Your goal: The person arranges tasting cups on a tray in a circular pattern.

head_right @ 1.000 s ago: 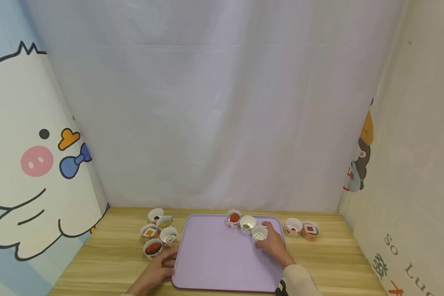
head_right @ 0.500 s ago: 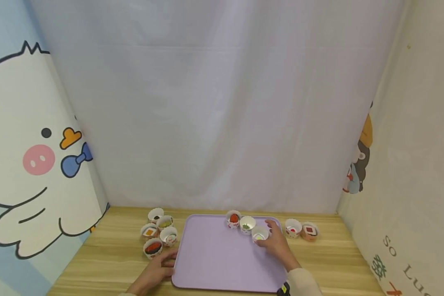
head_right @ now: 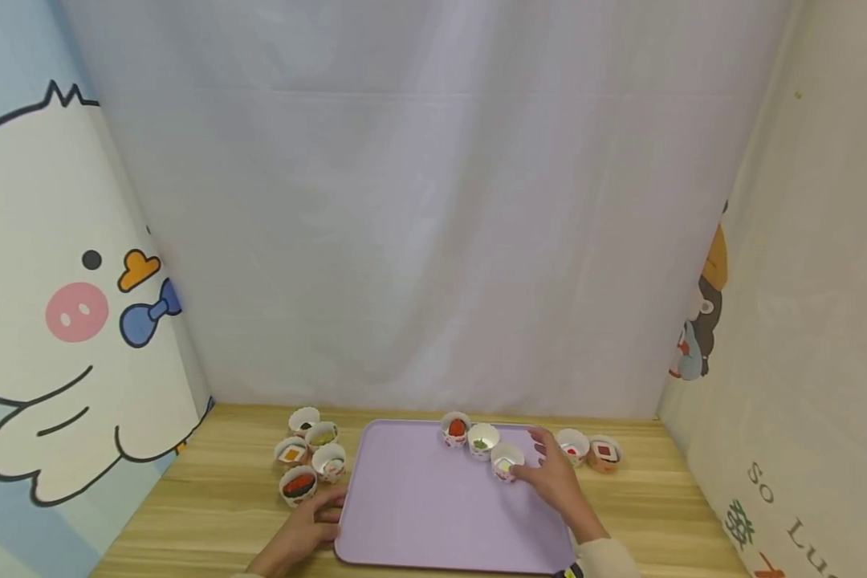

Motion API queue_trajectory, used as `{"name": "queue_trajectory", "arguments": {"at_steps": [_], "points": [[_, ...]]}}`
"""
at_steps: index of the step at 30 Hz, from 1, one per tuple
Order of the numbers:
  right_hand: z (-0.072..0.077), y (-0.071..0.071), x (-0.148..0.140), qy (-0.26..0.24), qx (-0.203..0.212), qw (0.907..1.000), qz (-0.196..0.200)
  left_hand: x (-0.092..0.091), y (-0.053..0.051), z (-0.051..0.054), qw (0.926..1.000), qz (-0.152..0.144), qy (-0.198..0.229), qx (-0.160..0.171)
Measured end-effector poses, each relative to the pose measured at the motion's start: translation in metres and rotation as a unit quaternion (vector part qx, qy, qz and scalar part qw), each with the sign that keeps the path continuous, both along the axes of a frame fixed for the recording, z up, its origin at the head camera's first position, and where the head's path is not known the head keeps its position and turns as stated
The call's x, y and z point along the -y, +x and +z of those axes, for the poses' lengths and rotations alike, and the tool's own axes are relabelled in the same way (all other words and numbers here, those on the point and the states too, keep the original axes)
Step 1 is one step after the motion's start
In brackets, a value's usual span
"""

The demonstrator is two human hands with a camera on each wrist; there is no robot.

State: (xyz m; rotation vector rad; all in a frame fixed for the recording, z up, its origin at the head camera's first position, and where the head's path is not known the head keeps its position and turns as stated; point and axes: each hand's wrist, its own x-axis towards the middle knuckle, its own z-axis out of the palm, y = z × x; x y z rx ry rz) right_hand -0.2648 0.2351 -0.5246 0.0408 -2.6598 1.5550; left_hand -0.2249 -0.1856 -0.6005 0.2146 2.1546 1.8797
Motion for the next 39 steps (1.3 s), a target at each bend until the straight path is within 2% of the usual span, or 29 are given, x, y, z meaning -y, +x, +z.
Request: {"name": "queue_trajectory", "arguments": {"at_steps": [6, 13, 19, 30, 35, 39], "points": [[0.02, 0.009, -0.002, -0.012, -0.014, 0.9998, 0.007, 0.0, 0.002, 0.0, 1.0, -0.002, -0.001, 0.0], [0.042, 0.018, -0.01, -0.021, -0.062, 0.9977, 0.018, 0.0, 0.003, 0.001, 1.0, -0.002, -0.001, 0.0], [0.057, 0.02, -0.024, 0.0, -0.075, 0.9969, 0.021, 0.001, 0.001, 0.003, 0.9999, 0.009, -0.01, -0.003], [0.069, 0.023, -0.06, 0.053, -0.061, 0.9966, -0.015, -0.001, 0.001, 0.002, 0.9999, 0.006, -0.01, 0.0], [0.074, 0.026, -0.072, 0.065, -0.069, 0.9951, -0.029, -0.001, 0.001, 0.0, 0.9999, 0.008, -0.012, -0.002], [0.072, 0.025, -0.081, 0.07, -0.072, 0.9942, -0.037, -0.001, 0.001, 0.0, 0.9998, 0.011, -0.017, -0.003]]}}
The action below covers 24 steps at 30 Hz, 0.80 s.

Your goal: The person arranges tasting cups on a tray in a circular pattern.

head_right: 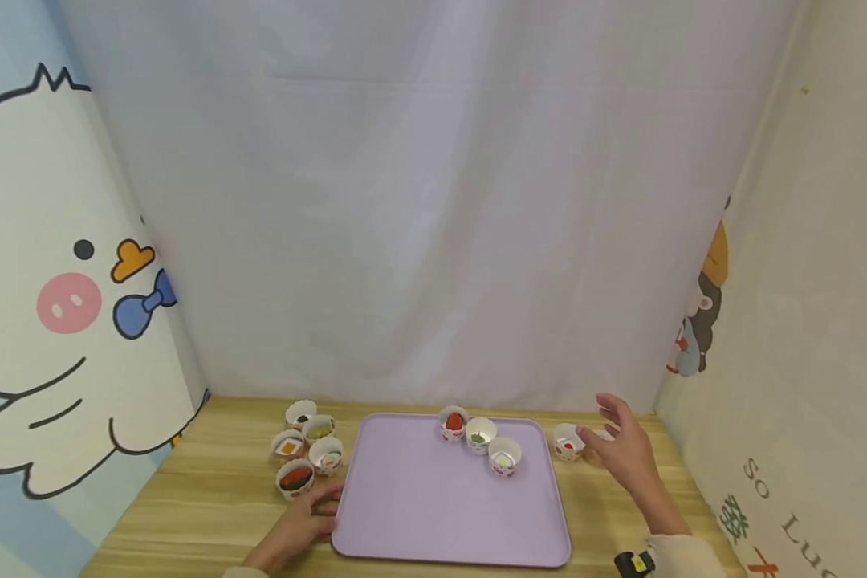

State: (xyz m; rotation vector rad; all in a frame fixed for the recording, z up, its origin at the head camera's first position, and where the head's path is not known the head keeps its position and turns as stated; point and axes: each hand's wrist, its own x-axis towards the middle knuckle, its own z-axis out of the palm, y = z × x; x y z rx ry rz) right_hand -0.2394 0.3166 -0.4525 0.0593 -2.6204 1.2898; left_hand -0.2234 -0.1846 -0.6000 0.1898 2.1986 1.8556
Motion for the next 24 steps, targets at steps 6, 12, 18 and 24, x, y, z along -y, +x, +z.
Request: {"name": "queue_trajectory", "arguments": {"at_steps": [6, 12, 18, 24], "points": [[-0.008, -0.006, -0.015, -0.026, 0.013, 0.9996, -0.006, 0.001, 0.001, 0.003, 1.0, -0.005, 0.002, 0.005], [-0.017, -0.015, -0.031, -0.047, 0.046, 0.9978, -0.013, -0.001, 0.0, 0.005, 0.9999, -0.008, 0.007, 0.004], [-0.029, -0.023, -0.05, -0.062, 0.059, 0.9962, -0.017, -0.001, 0.0, 0.005, 1.0, -0.002, 0.005, -0.001], [-0.047, -0.032, -0.066, -0.069, 0.068, 0.9951, -0.022, -0.001, 0.001, 0.006, 0.9999, -0.009, 0.011, -0.003]]}}
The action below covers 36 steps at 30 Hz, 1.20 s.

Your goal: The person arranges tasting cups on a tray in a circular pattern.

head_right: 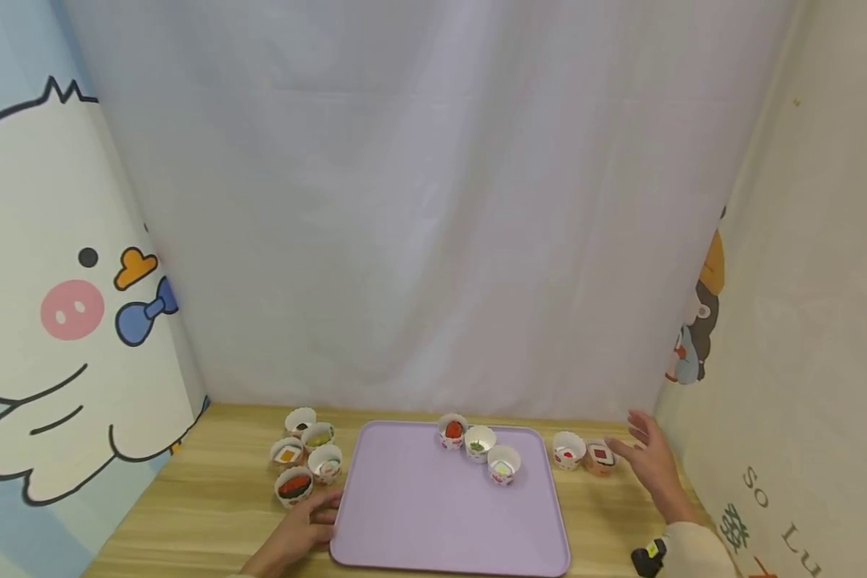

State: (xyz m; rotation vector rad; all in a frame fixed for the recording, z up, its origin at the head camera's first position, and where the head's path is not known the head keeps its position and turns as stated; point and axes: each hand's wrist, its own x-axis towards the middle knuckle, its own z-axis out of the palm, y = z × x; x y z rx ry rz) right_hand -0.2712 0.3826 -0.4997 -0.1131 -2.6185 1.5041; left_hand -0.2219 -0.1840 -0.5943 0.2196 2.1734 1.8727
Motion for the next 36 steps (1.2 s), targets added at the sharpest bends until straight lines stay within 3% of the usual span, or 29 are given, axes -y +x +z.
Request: {"name": "queue_trajectory", "arguments": {"at_steps": [12, 21, 29, 36], "points": [[-0.031, -0.014, -0.009, -0.056, 0.05, 0.9972, -0.006, 0.001, -0.004, -0.004, 1.0, -0.005, -0.001, 0.002], [-0.053, -0.019, -0.014, -0.044, 0.064, 0.9969, 0.011, 0.003, -0.003, -0.003, 0.9996, -0.023, 0.014, -0.001], [-0.066, -0.025, -0.008, -0.096, 0.098, 0.9906, 0.004, 0.003, -0.002, -0.003, 0.9998, -0.017, 0.011, 0.001], [-0.072, -0.026, -0.001, -0.064, 0.085, 0.9941, -0.019, 0.003, 0.0, 0.0, 1.0, -0.007, -0.002, 0.001]]}}
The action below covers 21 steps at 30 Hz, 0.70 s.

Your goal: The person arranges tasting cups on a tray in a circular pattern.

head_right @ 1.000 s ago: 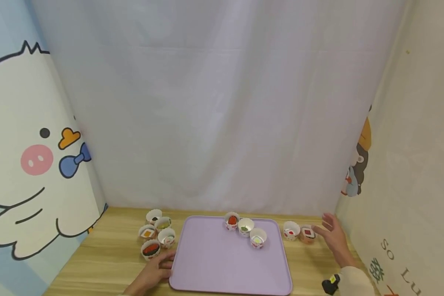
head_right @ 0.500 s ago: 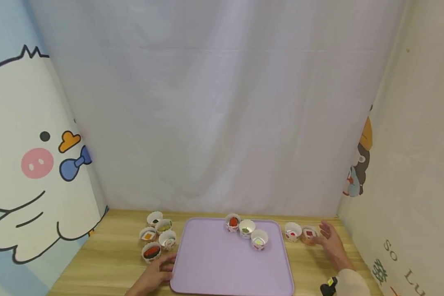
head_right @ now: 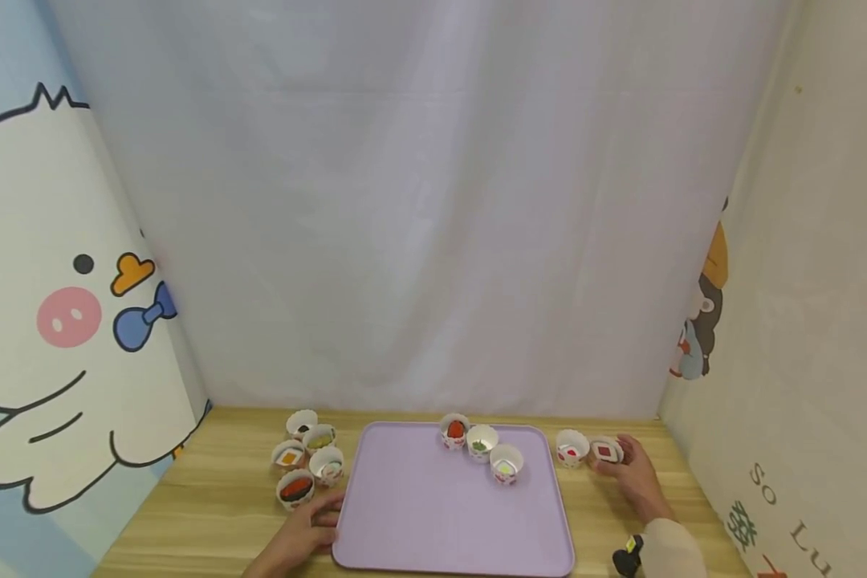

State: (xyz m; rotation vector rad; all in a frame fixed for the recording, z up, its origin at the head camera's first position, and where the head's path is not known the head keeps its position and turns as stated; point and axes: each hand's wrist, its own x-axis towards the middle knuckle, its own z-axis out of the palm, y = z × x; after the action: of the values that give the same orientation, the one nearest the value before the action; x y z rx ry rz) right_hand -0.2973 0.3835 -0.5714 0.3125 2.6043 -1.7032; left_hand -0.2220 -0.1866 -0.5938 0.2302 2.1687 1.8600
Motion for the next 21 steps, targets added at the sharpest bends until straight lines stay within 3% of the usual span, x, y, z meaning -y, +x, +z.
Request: {"name": "queue_trajectory", "arguments": {"at_steps": [10, 21], "points": [[-0.009, -0.002, 0.006, 0.051, -0.037, 0.9979, -0.017, -0.001, 0.002, 0.002, 1.0, 0.004, -0.005, 0.0], [-0.006, -0.003, 0.011, 0.092, -0.031, 0.9947, -0.033, 0.0, 0.0, 0.001, 1.0, 0.0, 0.004, 0.002]]}}
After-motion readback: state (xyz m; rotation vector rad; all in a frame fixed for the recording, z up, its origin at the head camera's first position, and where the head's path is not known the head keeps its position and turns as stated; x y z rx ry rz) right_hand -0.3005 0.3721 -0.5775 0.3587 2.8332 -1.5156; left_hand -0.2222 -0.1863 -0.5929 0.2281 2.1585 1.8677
